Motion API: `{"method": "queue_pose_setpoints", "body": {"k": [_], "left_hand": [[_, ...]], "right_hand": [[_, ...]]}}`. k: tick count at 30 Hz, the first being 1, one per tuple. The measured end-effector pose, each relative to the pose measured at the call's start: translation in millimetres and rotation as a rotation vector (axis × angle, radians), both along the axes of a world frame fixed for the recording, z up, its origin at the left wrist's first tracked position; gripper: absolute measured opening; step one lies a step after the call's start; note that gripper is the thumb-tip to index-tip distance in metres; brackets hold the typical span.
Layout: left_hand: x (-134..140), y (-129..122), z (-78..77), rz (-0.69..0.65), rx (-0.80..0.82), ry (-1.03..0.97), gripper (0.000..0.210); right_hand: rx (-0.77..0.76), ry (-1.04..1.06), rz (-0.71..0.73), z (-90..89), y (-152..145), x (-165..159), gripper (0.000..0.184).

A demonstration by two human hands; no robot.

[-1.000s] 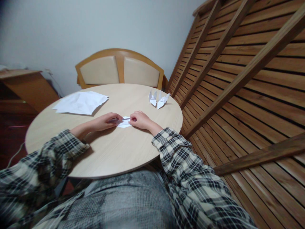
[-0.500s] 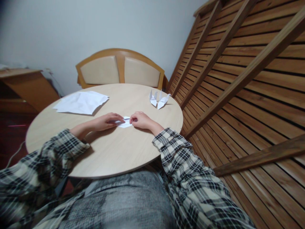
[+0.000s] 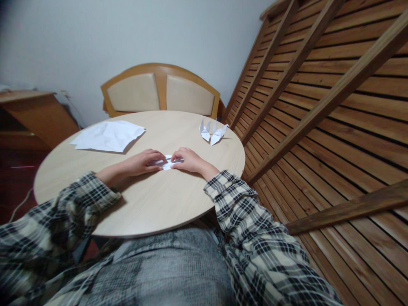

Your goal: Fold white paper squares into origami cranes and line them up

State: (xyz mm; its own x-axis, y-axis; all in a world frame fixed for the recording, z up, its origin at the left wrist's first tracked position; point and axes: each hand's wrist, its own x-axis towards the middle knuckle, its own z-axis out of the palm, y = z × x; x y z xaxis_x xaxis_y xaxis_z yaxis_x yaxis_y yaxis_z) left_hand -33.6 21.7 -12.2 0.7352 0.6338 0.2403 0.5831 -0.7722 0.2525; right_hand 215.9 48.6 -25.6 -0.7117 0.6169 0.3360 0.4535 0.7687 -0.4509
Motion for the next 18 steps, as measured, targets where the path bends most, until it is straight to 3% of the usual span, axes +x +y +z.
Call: {"method": "queue_pose_setpoints", "body": {"k": [8, 14, 18], "left_hand": [[4.7, -1.8, -0.8, 0.006, 0.029, -0.024, 0.025], [7.3, -9.5, 2.8, 0.124, -0.049, -0.03, 0.032], [10.8, -13.9, 3.0, 0.137, -0.051, -0.044, 0.031]], "right_hand": [[0.033, 0.032, -0.055, -0.2, -1.8, -1.6, 0.022], [0.086, -0.054, -0.25, -4.1, 1.8, -1.3, 0.02], [0.078, -0.089, -0.267, -3.1, -0.7, -2.1, 0.026]]}}
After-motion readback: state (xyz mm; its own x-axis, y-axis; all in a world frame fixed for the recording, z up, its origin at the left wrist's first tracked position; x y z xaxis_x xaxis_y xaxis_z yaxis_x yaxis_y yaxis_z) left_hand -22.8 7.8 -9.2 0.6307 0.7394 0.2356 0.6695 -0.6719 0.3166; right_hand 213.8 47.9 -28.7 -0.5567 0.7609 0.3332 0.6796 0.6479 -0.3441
